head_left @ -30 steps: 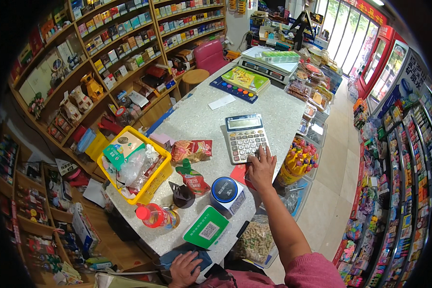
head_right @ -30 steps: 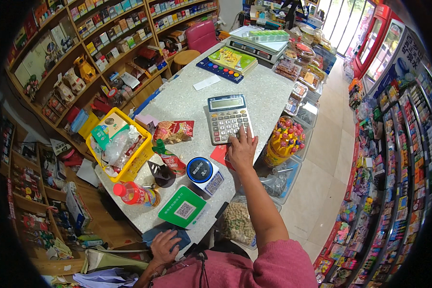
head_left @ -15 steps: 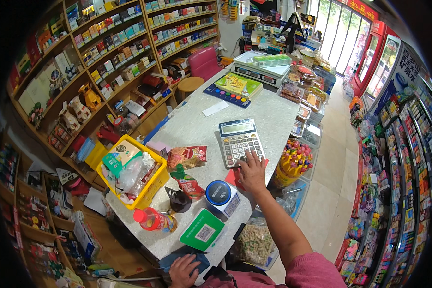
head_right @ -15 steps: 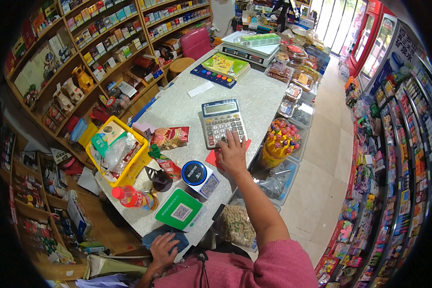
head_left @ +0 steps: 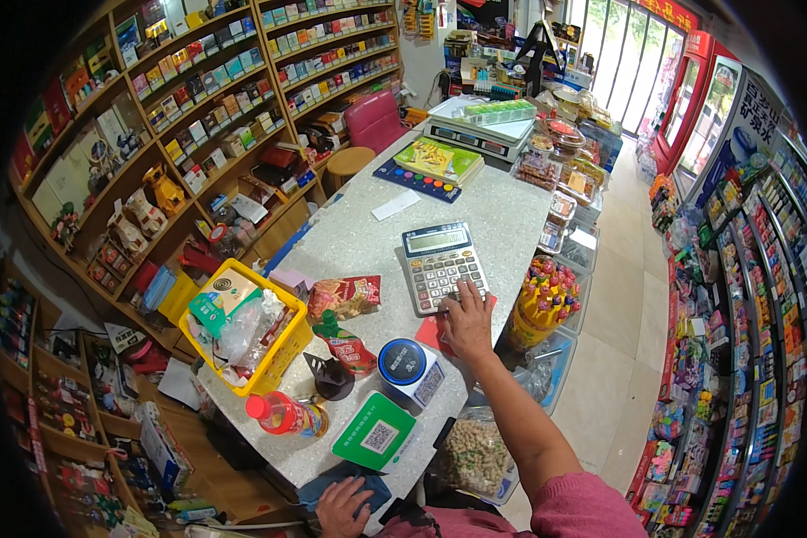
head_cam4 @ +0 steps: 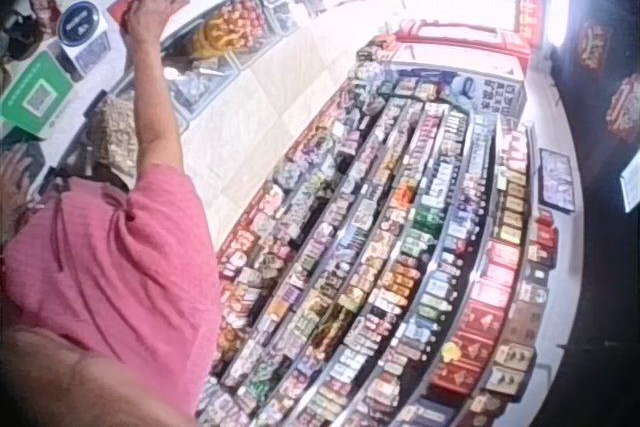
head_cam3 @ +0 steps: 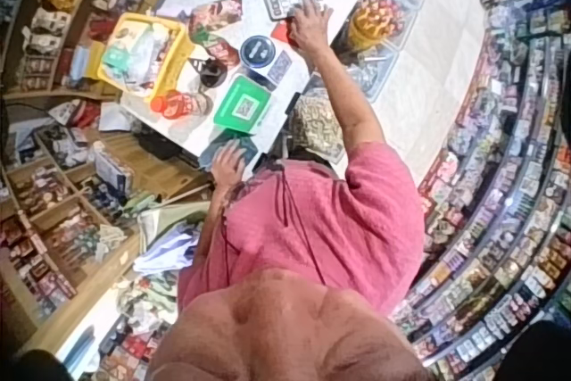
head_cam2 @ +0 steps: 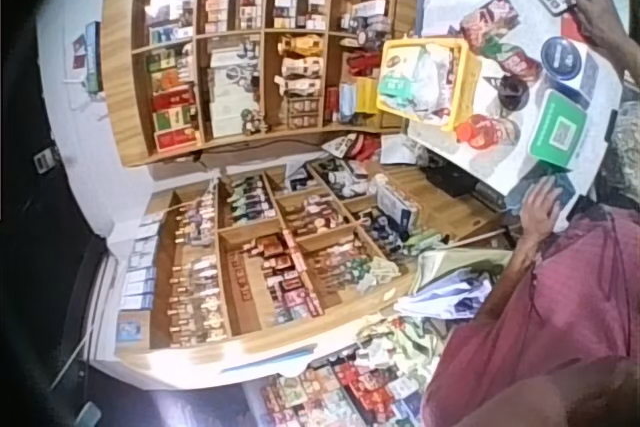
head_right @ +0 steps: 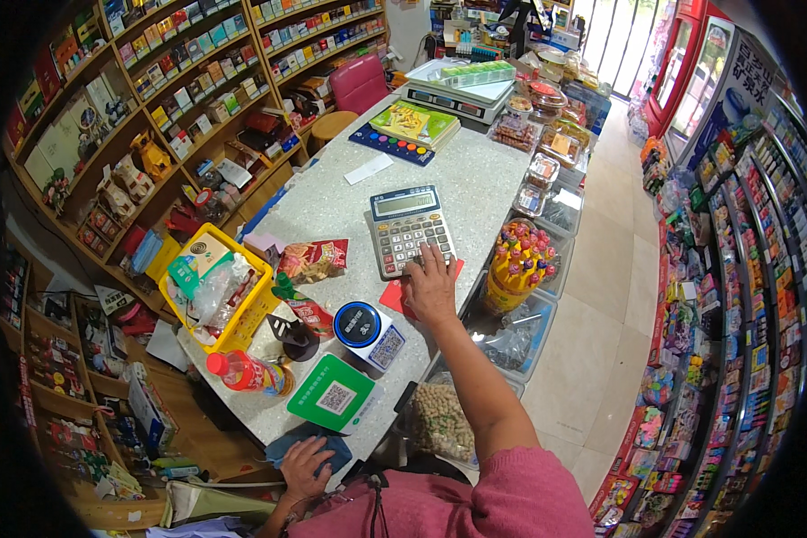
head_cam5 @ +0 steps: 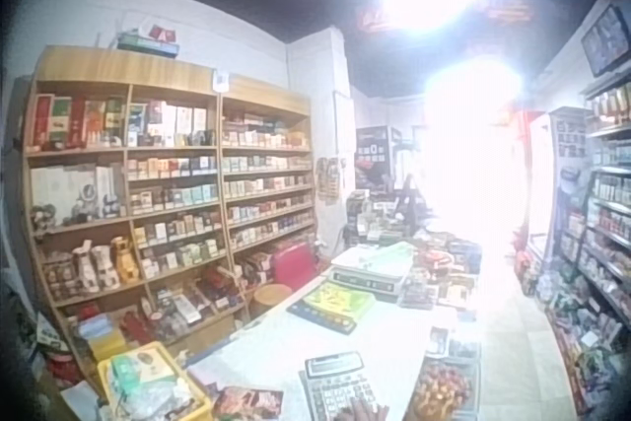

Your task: The person wipes the front edge and top surface of a retail counter with a blue cloth, moving items such as a candy display and packaged snacks aside to reach the surface. The person then wipes the counter around a calculator and other items.

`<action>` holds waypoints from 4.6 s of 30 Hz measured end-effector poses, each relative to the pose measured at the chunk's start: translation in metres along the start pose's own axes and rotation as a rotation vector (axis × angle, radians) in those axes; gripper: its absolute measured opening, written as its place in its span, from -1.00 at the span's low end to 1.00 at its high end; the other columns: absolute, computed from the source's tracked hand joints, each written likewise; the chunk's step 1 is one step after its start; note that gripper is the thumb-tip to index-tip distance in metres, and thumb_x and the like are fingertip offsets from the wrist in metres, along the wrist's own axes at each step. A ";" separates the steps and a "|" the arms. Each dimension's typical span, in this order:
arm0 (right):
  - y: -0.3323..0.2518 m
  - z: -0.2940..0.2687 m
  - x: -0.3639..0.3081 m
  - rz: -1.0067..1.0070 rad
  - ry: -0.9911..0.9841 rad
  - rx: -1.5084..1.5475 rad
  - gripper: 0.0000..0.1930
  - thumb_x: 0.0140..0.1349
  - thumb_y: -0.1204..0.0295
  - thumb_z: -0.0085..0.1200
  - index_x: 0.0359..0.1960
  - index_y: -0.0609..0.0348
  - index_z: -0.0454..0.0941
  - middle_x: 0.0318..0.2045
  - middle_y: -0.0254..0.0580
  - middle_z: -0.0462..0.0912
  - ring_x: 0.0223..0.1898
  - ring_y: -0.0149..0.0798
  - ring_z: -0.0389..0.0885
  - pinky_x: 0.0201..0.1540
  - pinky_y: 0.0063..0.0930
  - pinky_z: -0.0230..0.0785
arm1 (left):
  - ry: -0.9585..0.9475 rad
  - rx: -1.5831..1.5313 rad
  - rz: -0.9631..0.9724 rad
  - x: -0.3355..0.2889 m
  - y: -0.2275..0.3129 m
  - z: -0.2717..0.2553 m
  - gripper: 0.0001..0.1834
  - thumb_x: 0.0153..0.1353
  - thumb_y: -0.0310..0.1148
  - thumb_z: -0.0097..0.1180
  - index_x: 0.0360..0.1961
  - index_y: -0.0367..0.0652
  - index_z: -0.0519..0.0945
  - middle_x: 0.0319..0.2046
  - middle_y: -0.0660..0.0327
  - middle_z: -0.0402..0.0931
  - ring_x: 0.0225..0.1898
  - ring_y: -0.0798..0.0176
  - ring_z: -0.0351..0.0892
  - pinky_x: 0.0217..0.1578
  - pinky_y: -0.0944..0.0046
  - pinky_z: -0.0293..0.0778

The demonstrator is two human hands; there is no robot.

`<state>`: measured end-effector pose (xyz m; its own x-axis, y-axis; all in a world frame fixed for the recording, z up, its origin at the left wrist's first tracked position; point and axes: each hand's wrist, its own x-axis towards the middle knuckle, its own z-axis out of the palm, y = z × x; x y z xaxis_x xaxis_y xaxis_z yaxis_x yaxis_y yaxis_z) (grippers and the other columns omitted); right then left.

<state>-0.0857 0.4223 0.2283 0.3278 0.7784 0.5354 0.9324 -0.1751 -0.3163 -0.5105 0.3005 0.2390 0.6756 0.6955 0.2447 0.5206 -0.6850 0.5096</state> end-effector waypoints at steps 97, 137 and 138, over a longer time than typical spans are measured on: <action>0.000 -0.011 -0.009 -0.067 -0.024 0.032 -0.49 -0.01 0.43 0.18 0.09 -0.10 0.53 0.31 0.01 0.28 0.39 0.15 0.11 0.35 0.33 -0.15 | -0.023 -0.005 0.009 0.000 -0.005 0.001 -0.72 0.00 -0.27 0.19 -0.20 0.08 0.69 -0.01 0.20 0.61 0.05 -0.01 0.57 0.04 -0.10 0.43; 0.071 0.003 0.028 0.252 -0.072 -0.118 -0.61 0.25 0.28 -0.03 0.12 0.00 0.50 0.34 0.06 0.23 0.40 0.13 0.10 0.32 0.36 -0.07 | 0.005 0.039 0.029 0.004 0.003 -0.003 -0.75 0.05 -0.25 0.17 -0.20 0.07 0.68 0.00 0.20 0.60 0.07 0.02 0.55 0.06 -0.07 0.42; 0.070 0.004 0.029 0.253 -0.072 -0.112 -0.60 0.25 0.28 -0.03 0.12 0.00 0.50 0.34 0.06 0.24 0.40 0.13 0.11 0.32 0.36 -0.07 | 0.008 0.036 0.031 0.003 0.003 -0.003 -0.75 0.05 -0.25 0.17 -0.20 0.06 0.68 0.00 0.20 0.60 0.06 0.02 0.55 0.06 -0.07 0.42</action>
<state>-0.0117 0.4345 0.2184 0.5438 0.7420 0.3920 0.8349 -0.4311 -0.3422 -0.5085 0.3017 0.2440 0.6879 0.6752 0.2663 0.5178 -0.7136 0.4719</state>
